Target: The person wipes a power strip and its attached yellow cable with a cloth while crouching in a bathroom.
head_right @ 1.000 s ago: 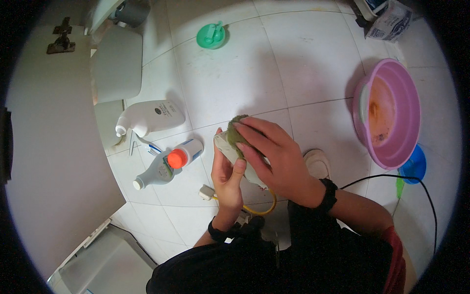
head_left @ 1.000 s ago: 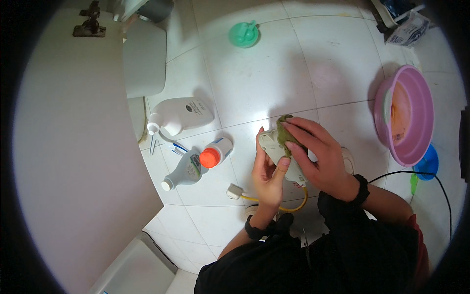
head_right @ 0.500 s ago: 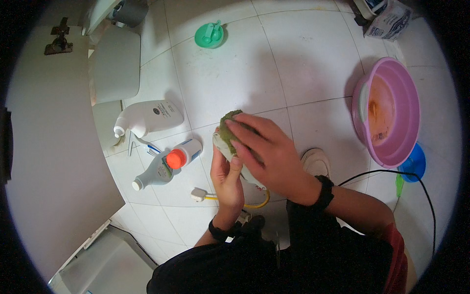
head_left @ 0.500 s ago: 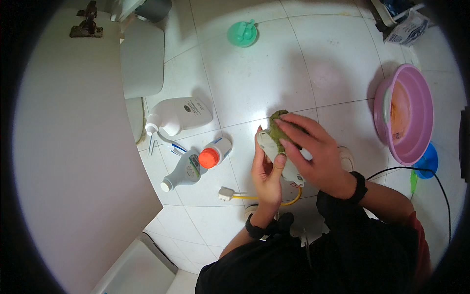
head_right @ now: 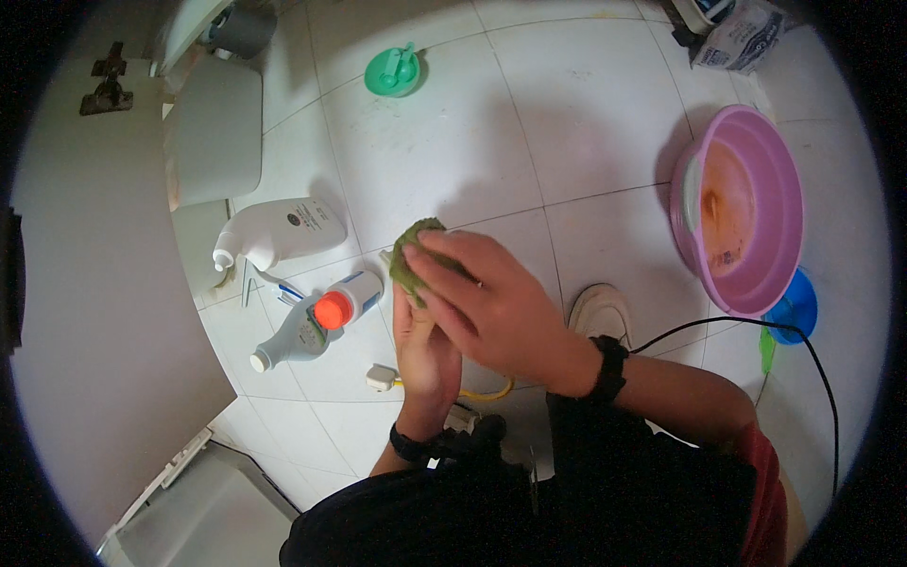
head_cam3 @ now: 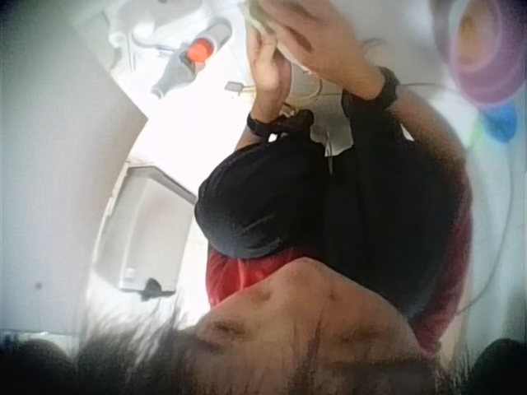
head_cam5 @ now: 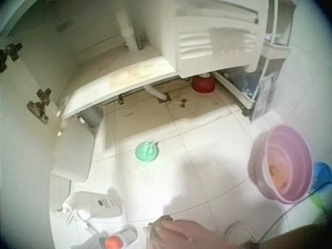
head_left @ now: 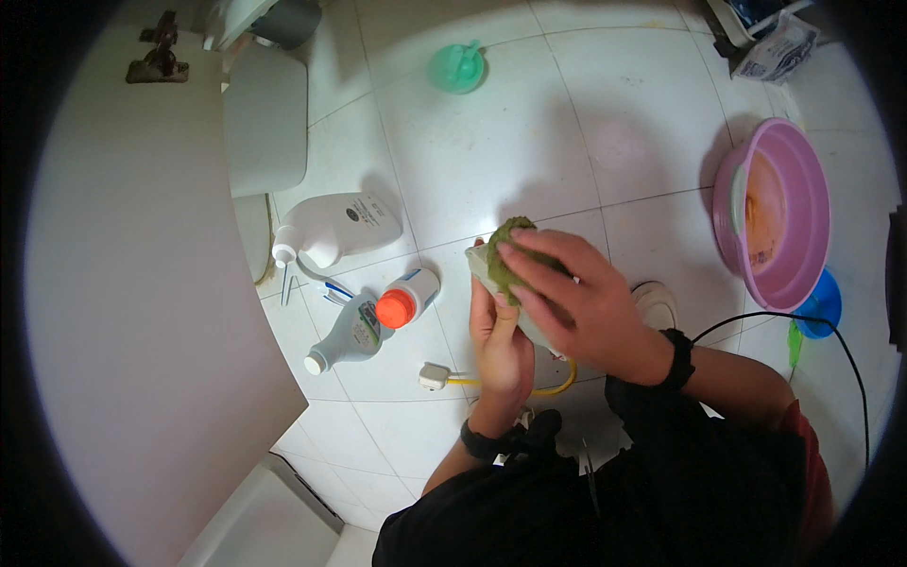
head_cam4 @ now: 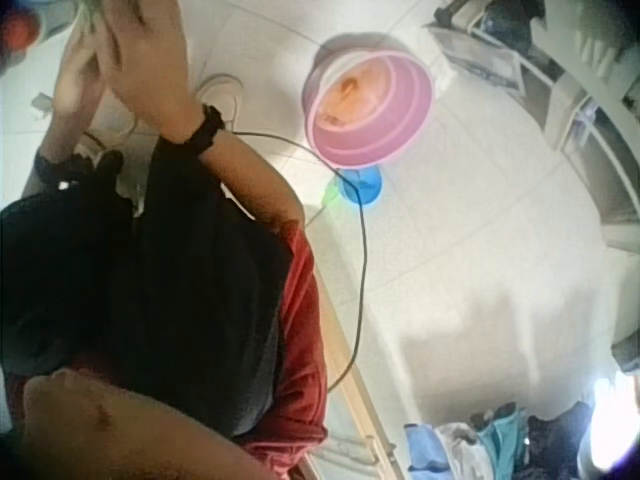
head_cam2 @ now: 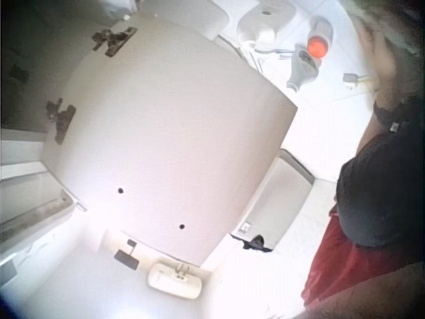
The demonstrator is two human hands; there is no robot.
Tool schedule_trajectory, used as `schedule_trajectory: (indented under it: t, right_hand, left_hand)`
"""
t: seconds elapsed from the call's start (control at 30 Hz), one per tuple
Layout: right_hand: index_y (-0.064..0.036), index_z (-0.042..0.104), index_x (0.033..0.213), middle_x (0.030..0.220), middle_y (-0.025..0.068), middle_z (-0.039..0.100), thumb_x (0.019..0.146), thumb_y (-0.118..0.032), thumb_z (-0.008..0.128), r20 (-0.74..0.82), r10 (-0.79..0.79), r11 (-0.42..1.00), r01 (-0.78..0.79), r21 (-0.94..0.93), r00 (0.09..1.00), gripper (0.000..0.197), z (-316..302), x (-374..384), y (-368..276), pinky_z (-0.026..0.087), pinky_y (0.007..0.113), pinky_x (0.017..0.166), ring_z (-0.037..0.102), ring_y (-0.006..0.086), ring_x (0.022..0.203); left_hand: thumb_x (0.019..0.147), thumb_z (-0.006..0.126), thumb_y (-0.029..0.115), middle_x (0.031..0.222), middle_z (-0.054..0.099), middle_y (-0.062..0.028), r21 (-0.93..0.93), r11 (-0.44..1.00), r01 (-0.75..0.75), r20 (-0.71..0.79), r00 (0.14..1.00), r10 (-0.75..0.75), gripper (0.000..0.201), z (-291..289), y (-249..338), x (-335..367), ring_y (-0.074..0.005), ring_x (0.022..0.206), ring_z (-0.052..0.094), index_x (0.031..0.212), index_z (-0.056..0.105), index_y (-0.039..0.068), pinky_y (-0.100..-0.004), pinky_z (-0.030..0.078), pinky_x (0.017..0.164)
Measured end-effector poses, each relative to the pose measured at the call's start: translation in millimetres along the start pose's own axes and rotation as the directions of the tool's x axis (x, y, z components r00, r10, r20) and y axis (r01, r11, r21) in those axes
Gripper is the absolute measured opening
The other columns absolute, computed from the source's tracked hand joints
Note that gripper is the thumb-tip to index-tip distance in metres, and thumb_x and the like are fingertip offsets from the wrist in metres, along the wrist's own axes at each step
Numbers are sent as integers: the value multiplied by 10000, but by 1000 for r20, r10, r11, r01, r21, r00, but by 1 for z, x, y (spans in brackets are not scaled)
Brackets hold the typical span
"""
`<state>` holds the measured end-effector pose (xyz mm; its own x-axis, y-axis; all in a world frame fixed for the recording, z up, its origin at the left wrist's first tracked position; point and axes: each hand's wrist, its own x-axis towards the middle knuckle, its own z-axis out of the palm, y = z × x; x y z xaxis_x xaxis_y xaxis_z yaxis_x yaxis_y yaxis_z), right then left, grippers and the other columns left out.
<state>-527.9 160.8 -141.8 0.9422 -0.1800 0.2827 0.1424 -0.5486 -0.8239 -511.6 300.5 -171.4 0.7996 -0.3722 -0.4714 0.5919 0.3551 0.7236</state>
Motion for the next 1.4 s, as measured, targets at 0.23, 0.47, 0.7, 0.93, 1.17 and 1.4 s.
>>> schedule_trajectory:
  t: [0.23,0.47,0.7,0.93,1.17,1.4]
  right_hand:
    - [39,607,1306,1334,165,558,854,-47,700,226,-104,992,118,-46,969,469,-11,-47,0,522,431,980,574,391,1198]
    - [20,608,1319,1344,154,562,847,-40,708,148,-35,999,35,3,988,486,-2,-29,5,527,427,1001,572,368,1222]
    - [13,604,1333,1353,148,560,814,25,673,202,-157,979,179,-94,967,523,-6,-53,2,525,445,1030,564,377,1228]
    - [24,604,1334,1371,147,554,794,44,644,136,-71,997,72,-3,988,542,-4,-20,8,519,445,1041,565,379,1239]
    - [29,612,1306,1372,157,559,802,35,648,212,-196,977,209,-41,957,506,-8,-47,11,538,412,1002,575,374,1237]
    - [14,627,1295,1365,152,569,789,42,648,142,-104,995,104,13,984,508,-6,-25,11,562,418,975,595,373,1222]
  left_hand:
    - [1105,436,343,1341,557,-90,-101,993,54,-9,998,-55,519,-6,15,7,-216,1235,555,1541,311,92,-384,448,1074]
    - [1099,462,332,1326,565,-77,-108,994,25,-87,996,-34,507,8,11,9,-219,1213,566,1534,328,108,-397,463,1059]
    - [1106,433,386,1265,589,-76,-154,987,53,-56,996,-63,451,-13,23,15,-215,1156,599,1458,408,104,-382,499,1022]
    - [1125,365,371,1314,584,-92,-201,977,72,-141,985,-101,462,13,11,6,-228,1214,575,1452,420,50,-388,463,1069]
    - [1116,357,430,1205,620,-114,-243,962,128,11,992,-129,482,-27,18,15,-242,1133,604,1321,519,25,-391,492,1011]
    - [1116,355,426,1327,589,-118,-290,940,180,-67,976,-207,529,-6,5,9,-240,1181,589,1430,465,15,-400,474,1045]
